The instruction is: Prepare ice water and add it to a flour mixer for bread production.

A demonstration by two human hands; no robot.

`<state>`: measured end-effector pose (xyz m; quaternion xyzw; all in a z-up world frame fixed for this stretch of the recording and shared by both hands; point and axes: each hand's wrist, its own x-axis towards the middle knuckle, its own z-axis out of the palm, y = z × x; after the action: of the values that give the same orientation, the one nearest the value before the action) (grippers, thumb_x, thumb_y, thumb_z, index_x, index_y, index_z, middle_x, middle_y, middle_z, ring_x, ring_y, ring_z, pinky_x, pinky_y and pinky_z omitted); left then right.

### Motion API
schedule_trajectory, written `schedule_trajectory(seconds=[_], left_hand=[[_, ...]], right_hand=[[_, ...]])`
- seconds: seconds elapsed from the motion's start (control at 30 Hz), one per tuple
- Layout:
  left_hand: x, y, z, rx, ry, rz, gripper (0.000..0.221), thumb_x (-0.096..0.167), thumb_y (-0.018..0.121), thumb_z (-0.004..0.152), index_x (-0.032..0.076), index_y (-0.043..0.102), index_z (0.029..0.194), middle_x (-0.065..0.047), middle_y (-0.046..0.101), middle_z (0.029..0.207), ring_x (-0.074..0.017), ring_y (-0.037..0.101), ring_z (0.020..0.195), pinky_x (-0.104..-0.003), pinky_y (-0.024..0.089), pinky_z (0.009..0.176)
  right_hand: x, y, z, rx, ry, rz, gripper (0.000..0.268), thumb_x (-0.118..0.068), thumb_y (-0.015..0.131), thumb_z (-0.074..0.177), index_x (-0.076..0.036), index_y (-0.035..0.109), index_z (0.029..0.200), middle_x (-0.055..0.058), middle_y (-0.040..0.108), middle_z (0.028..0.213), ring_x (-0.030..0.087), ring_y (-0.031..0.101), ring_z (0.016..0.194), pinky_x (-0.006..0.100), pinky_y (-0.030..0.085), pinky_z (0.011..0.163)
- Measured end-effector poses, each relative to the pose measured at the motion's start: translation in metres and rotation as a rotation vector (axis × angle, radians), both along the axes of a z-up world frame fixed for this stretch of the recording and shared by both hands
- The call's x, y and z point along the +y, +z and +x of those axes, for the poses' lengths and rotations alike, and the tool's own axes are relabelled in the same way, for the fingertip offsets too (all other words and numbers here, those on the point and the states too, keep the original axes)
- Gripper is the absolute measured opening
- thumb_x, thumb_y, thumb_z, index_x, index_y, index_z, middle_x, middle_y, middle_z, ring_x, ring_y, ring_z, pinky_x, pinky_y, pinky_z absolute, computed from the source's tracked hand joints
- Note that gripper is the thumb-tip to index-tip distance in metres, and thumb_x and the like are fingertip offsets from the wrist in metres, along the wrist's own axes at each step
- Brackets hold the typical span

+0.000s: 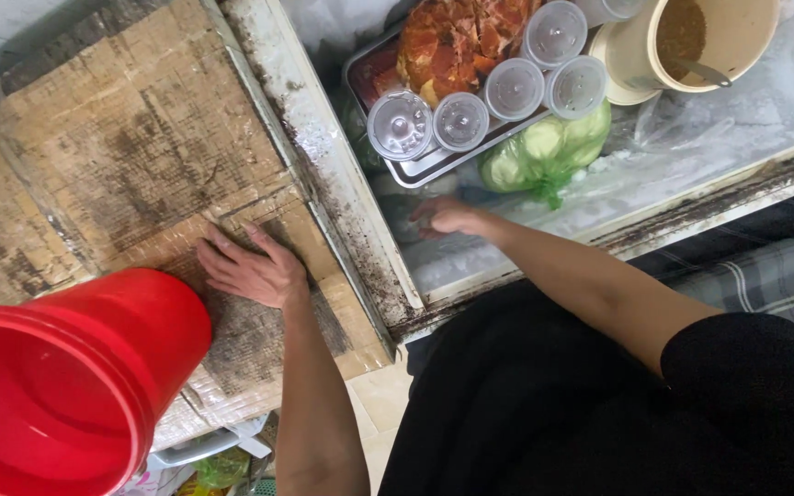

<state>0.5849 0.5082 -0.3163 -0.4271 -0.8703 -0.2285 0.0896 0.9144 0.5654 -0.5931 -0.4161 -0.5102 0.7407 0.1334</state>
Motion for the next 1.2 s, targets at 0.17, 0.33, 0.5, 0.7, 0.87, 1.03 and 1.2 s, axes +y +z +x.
schedule_trajectory(seconds=[0.17, 0.33, 0.5, 0.7, 0.87, 1.03, 1.2], left_hand=[[0.000, 0.006, 0.004, 0.022, -0.018, 0.019, 0.061, 0.048, 0.043, 0.114, 0.008, 0.042, 0.160, -0.023, 0.036, 0.162, -0.0397, 0.033, 0.150, -0.064, 0.019, 0.123], [0.001, 0.005, 0.003, 0.050, -0.016, 0.021, 0.060, 0.049, 0.041, 0.114, 0.009, 0.043, 0.158, -0.022, 0.038, 0.161, -0.0377, 0.035, 0.150, -0.061, 0.024, 0.124], [0.000, 0.004, 0.004, 0.022, -0.006, -0.016, 0.061, 0.048, 0.040, 0.114, 0.008, 0.041, 0.159, -0.024, 0.035, 0.162, -0.0393, 0.033, 0.151, -0.063, 0.020, 0.123], [0.000, 0.002, 0.003, 0.018, 0.012, -0.037, 0.062, 0.050, 0.038, 0.115, 0.009, 0.038, 0.161, -0.023, 0.033, 0.165, -0.0397, 0.031, 0.153, -0.064, 0.017, 0.126], [-0.003, -0.004, -0.009, 0.002, 0.020, -0.050, 0.062, 0.051, 0.038, 0.114, 0.011, 0.037, 0.161, -0.023, 0.032, 0.166, -0.0405, 0.030, 0.154, -0.065, 0.017, 0.125], [-0.005, -0.010, -0.007, 0.094, -0.038, 0.001, 0.062, 0.050, 0.044, 0.116, 0.009, 0.041, 0.161, -0.025, 0.036, 0.162, -0.0425, 0.035, 0.151, -0.063, 0.024, 0.125], [-0.004, -0.002, -0.005, 0.092, -0.055, -0.024, 0.059, 0.047, 0.045, 0.120, 0.004, 0.043, 0.161, -0.027, 0.038, 0.162, -0.0438, 0.036, 0.150, -0.063, 0.026, 0.124]], right_hand=[[0.022, 0.060, 0.028, -0.417, 0.255, 0.242, 0.041, -0.009, 0.065, 0.084, -0.012, 0.071, 0.124, 0.017, 0.073, 0.118, 0.031, 0.072, 0.100, 0.041, 0.058, 0.083], [0.059, -0.131, 0.175, -0.762, 0.577, 0.882, 0.032, -0.019, 0.050, 0.096, -0.013, 0.072, 0.118, 0.006, 0.070, 0.132, 0.024, 0.066, 0.119, 0.033, 0.055, 0.099], [0.037, -0.050, 0.155, -0.969, 0.524, 0.566, 0.036, -0.026, 0.051, 0.097, -0.017, 0.073, 0.124, 0.004, 0.062, 0.142, 0.027, 0.057, 0.129, 0.036, 0.044, 0.110], [0.017, -0.099, 0.067, -0.661, 0.486, 0.497, 0.042, -0.032, 0.056, 0.092, -0.013, 0.070, 0.127, 0.010, 0.063, 0.134, 0.031, 0.059, 0.119, 0.041, 0.045, 0.103], [0.002, -0.129, -0.012, -0.636, 0.789, 0.646, 0.035, -0.035, 0.056, 0.096, -0.011, 0.076, 0.112, 0.013, 0.074, 0.111, 0.030, 0.070, 0.096, 0.043, 0.056, 0.085], [-0.005, -0.134, -0.024, -0.683, 1.086, 0.772, 0.032, -0.031, 0.054, 0.099, -0.010, 0.079, 0.098, 0.014, 0.075, 0.101, 0.031, 0.070, 0.089, 0.046, 0.055, 0.077], [-0.013, -0.148, -0.043, -0.590, 1.101, 0.768, 0.030, -0.029, 0.054, 0.097, -0.010, 0.077, 0.096, 0.015, 0.074, 0.098, 0.032, 0.068, 0.085, 0.047, 0.053, 0.075]])
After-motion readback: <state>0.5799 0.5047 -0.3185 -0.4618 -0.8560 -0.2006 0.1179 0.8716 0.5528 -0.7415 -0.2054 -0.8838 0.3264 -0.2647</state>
